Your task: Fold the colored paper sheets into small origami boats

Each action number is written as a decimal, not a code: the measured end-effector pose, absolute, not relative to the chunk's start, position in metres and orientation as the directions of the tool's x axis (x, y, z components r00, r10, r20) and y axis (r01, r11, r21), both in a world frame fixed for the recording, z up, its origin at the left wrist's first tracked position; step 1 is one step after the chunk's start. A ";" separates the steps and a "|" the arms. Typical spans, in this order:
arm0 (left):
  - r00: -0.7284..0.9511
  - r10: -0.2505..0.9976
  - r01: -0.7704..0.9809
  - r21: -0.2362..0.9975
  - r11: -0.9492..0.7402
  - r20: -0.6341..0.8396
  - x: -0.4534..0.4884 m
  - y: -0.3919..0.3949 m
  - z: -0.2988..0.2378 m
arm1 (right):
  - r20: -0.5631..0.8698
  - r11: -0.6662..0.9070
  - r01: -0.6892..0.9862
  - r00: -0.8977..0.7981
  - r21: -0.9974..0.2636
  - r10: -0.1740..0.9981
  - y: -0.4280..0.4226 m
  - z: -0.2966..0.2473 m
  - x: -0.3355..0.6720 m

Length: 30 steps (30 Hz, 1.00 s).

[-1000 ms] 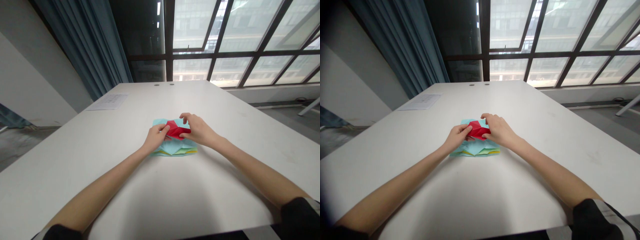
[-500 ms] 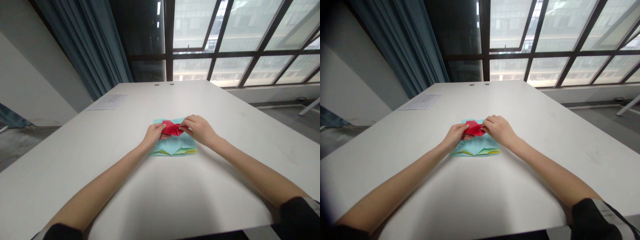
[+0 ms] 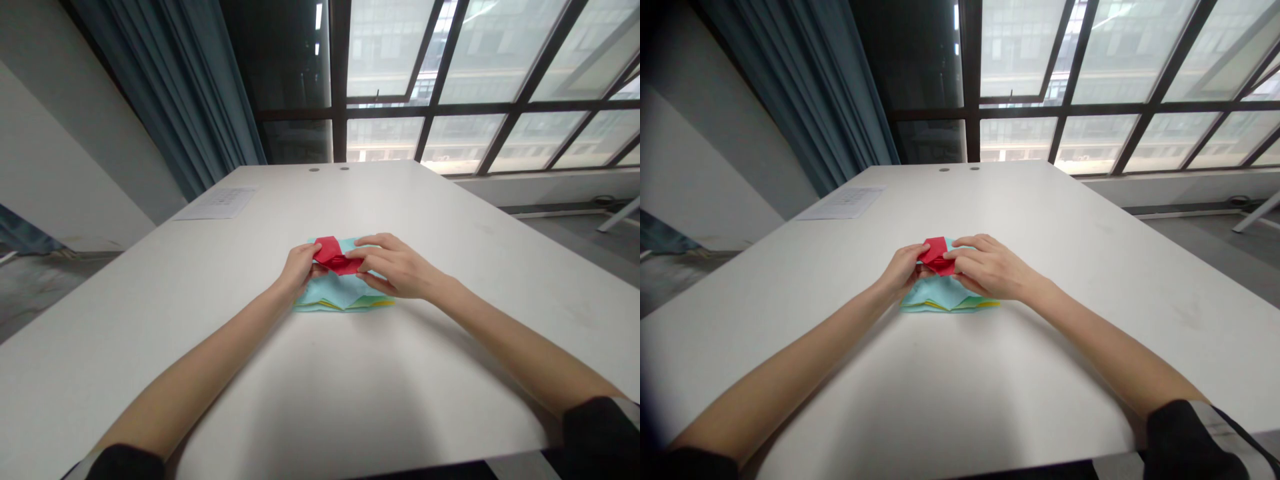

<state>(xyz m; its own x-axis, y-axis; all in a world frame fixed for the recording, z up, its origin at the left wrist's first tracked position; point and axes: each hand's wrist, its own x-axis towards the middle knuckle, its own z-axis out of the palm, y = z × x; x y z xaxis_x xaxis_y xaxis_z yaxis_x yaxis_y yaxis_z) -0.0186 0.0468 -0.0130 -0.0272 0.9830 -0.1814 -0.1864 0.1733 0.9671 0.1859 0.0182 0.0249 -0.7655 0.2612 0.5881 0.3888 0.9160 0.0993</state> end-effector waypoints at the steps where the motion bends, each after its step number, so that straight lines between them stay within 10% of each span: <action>1: -0.032 0.984 -0.184 0.969 0.167 -0.176 -0.018 0.047 -0.013 | 0.572 0.915 0.392 -0.774 0.097 0.271 0.018 0.026 0.185; 15: 0.139 0.982 0.095 0.985 -0.145 0.131 -0.008 0.029 -0.012 | 0.505 0.809 0.512 -0.637 -0.287 0.582 0.023 0.017 0.186; 30: 0.263 0.961 0.119 0.985 -0.124 0.089 -0.003 0.020 0.000 | 0.366 0.574 0.597 -0.443 -0.561 0.818 0.029 0.020 0.186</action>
<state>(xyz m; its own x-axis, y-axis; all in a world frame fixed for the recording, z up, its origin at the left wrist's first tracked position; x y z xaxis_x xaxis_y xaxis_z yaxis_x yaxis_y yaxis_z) -0.0027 0.0198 -0.0002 0.2632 0.9606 0.0894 0.1190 -0.1243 0.9851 0.1864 0.0286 0.0202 -0.4430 0.8183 0.3662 0.5968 0.5740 -0.5607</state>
